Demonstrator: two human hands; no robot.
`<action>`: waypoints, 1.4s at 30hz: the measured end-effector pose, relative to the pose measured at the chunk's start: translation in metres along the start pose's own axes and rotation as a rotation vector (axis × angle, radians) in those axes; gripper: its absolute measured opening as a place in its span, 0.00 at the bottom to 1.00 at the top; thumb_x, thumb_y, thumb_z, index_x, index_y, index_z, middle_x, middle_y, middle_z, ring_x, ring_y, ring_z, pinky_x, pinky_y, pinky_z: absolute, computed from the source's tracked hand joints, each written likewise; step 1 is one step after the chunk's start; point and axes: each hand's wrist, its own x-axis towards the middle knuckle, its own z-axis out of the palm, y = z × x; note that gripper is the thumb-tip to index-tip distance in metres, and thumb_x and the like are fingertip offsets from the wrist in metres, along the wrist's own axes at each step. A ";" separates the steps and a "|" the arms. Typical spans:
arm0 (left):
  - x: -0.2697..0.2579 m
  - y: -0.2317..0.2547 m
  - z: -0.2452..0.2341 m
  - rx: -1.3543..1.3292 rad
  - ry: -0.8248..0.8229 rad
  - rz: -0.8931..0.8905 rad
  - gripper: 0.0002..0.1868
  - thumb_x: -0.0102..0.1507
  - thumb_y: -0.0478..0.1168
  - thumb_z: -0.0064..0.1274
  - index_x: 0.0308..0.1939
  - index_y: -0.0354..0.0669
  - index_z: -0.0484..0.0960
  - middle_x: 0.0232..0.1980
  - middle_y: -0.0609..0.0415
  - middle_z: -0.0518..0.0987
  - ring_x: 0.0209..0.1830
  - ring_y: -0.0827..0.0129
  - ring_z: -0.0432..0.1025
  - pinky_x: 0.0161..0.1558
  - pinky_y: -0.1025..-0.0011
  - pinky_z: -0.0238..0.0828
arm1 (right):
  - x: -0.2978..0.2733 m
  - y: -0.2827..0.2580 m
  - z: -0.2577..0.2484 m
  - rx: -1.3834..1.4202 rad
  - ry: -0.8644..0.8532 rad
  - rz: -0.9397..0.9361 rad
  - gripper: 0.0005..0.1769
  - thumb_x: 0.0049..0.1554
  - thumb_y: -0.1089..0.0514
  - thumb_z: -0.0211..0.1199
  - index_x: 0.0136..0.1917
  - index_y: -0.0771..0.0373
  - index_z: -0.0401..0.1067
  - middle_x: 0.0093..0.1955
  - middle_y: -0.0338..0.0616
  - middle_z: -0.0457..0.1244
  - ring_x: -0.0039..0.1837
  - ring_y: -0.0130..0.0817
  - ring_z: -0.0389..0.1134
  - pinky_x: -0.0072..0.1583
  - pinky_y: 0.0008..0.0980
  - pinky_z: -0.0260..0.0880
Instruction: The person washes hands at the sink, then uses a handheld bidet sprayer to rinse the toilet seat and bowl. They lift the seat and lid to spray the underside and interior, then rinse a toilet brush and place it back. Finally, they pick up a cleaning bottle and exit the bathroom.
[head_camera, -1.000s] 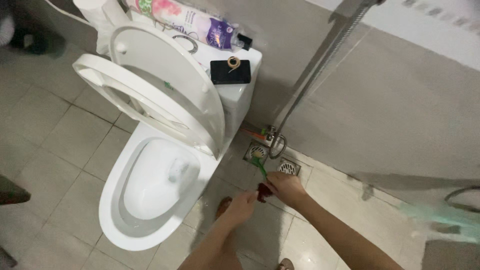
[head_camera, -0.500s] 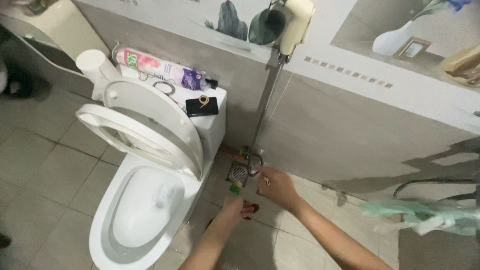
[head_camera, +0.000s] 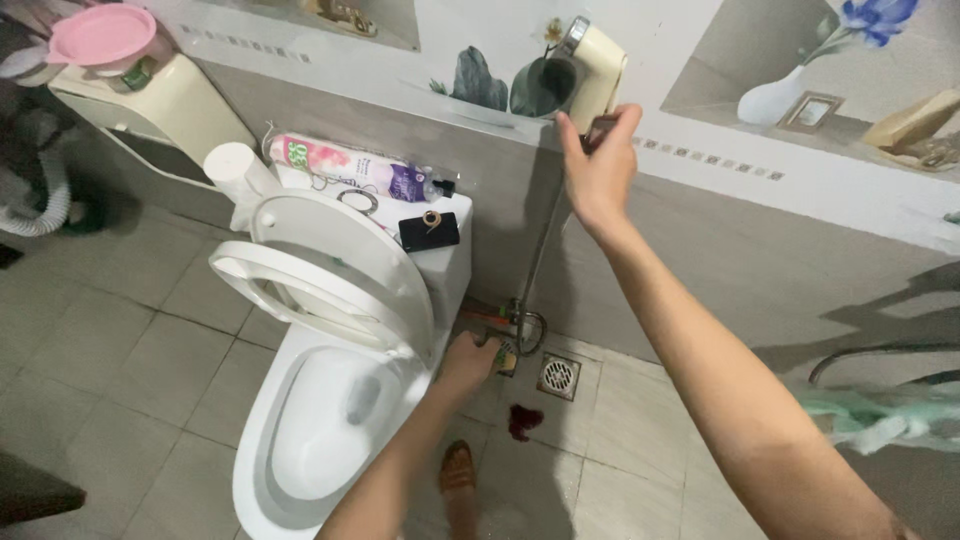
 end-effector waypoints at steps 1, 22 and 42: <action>0.000 0.001 -0.002 0.012 -0.009 0.029 0.29 0.63 0.52 0.54 0.54 0.26 0.77 0.49 0.37 0.82 0.49 0.54 0.79 0.51 0.61 0.73 | -0.003 -0.005 0.000 -0.051 0.004 0.020 0.33 0.61 0.46 0.70 0.63 0.69 0.57 0.40 0.49 0.67 0.41 0.44 0.69 0.47 0.47 0.70; -0.015 0.085 -0.026 -0.155 0.090 0.414 0.18 0.61 0.48 0.62 0.39 0.38 0.74 0.32 0.51 0.78 0.30 0.68 0.71 0.36 0.65 0.70 | -0.015 -0.016 -0.067 0.280 -0.622 0.237 0.12 0.57 0.53 0.69 0.48 0.65 0.78 0.32 0.33 0.64 0.32 0.23 0.62 0.33 0.26 0.62; 0.014 0.112 0.107 -0.067 0.078 0.597 0.11 0.62 0.32 0.56 0.48 0.34 0.76 0.44 0.39 0.81 0.44 0.46 0.78 0.47 0.57 0.72 | -0.129 0.045 -0.169 -0.589 -0.810 0.368 0.14 0.52 0.52 0.62 0.46 0.64 0.77 0.43 0.61 0.70 0.49 0.61 0.71 0.52 0.52 0.72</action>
